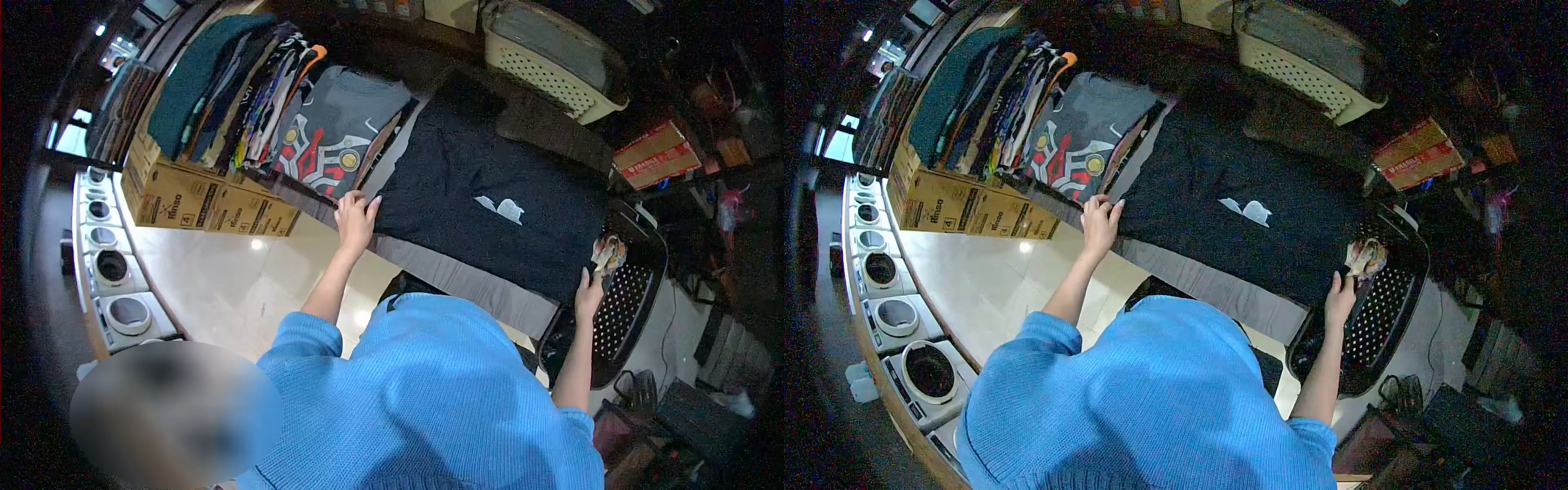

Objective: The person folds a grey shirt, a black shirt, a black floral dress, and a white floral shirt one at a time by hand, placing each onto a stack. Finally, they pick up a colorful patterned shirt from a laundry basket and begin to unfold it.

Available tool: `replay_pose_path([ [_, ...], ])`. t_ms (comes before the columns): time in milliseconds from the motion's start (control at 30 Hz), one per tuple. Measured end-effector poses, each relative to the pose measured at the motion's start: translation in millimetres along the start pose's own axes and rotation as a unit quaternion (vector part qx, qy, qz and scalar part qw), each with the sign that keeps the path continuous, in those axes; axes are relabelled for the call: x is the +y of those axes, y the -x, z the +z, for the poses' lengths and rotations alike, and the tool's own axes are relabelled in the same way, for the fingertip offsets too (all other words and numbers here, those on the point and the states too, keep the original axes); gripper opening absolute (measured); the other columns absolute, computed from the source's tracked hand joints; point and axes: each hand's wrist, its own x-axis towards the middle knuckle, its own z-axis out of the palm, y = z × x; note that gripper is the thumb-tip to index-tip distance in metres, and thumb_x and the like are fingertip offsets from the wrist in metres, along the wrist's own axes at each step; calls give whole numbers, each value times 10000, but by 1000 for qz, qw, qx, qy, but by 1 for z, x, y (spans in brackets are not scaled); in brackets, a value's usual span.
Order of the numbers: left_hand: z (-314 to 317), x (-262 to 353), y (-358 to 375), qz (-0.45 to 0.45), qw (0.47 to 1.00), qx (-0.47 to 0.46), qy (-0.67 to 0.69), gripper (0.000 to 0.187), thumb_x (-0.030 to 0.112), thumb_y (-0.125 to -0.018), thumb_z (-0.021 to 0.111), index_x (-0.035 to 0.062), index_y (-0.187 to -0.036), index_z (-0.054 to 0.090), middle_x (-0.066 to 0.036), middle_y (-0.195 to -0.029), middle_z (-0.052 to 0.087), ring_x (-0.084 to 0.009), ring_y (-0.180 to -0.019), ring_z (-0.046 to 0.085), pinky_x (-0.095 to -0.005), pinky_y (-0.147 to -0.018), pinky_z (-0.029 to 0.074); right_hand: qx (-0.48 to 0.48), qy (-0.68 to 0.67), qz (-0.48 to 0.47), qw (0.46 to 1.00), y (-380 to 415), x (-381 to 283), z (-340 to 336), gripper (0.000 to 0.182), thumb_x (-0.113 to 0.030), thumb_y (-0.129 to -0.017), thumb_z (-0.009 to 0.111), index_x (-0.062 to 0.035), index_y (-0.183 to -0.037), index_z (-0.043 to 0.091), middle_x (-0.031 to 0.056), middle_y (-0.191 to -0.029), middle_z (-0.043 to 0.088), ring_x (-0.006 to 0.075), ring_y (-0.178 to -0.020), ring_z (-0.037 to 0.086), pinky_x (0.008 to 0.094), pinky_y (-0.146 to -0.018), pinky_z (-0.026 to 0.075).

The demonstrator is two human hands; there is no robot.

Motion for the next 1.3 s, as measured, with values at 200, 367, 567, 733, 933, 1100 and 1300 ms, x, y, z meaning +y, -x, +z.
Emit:
replay_pose_path([
  [200,-20,-12,16,88,985,91,117,255,213,-881,665,-1,-790,561,-156,-1155,557,-344,-1084,505,-459,-913,391,37,-9,13,999,9,-13,-22,284,-274,-950,602,8,-979,573,235,-794,643,403,-697,626,428,-630,478],
  [367,0,-51,62,84,996,26,-5,258,238,-838,692,46,-943,553,-158,-1304,505,-345,-1174,486,-469,-971,378,-31,146,11,989,16,-15,-15,244,-193,-885,649,-14,-1024,561,227,-869,651,416,-765,623,464,-689,487],
  [567,0,17,69,146,985,-33,81,497,208,-893,588,41,-1344,459,-155,-1485,365,-324,-1379,337,-496,-1124,253,-89,21,-111,990,-26,-131,42,270,-158,-840,690,16,-1035,622,162,-925,685,307,-855,660,387,-768,512],
  [733,19,29,70,142,984,-105,-4,509,210,-893,579,22,-1350,459,-167,-1501,327,-311,-1420,268,-510,-1155,190,-417,-384,267,779,-35,-259,116,349,-188,-799,789,38,-988,602,93,-759,633,176,-613,653,283,-487,522],
  [933,31,45,28,-148,837,-268,454,554,442,-960,492,-48,-1210,555,-190,-1138,636,-317,-969,651,-415,-877,520,-432,-307,91,843,-24,-304,140,246,-106,-762,775,-12,-940,635,36,-774,613,126,-584,575,268,-494,448],
  [1100,50,3,-22,-354,516,-397,672,930,756,-895,278,-66,-1268,506,-239,-1191,608,-319,-1069,633,-418,-915,521,-368,-181,-483,773,-3,-315,78,178,28,-645,611,-40,-806,643,115,-1053,658,329,-1075,569,399,-880,461],
  [1300,39,1,-39,-328,701,-290,562,521,349,-882,684,-31,-1220,570,-159,-1064,675,-244,-899,666,-319,-843,511,-420,-64,-529,735,36,-254,77,334,-96,-754,651,20,-1064,608,178,-1265,565,332,-1282,452,481,-1111,315],
])
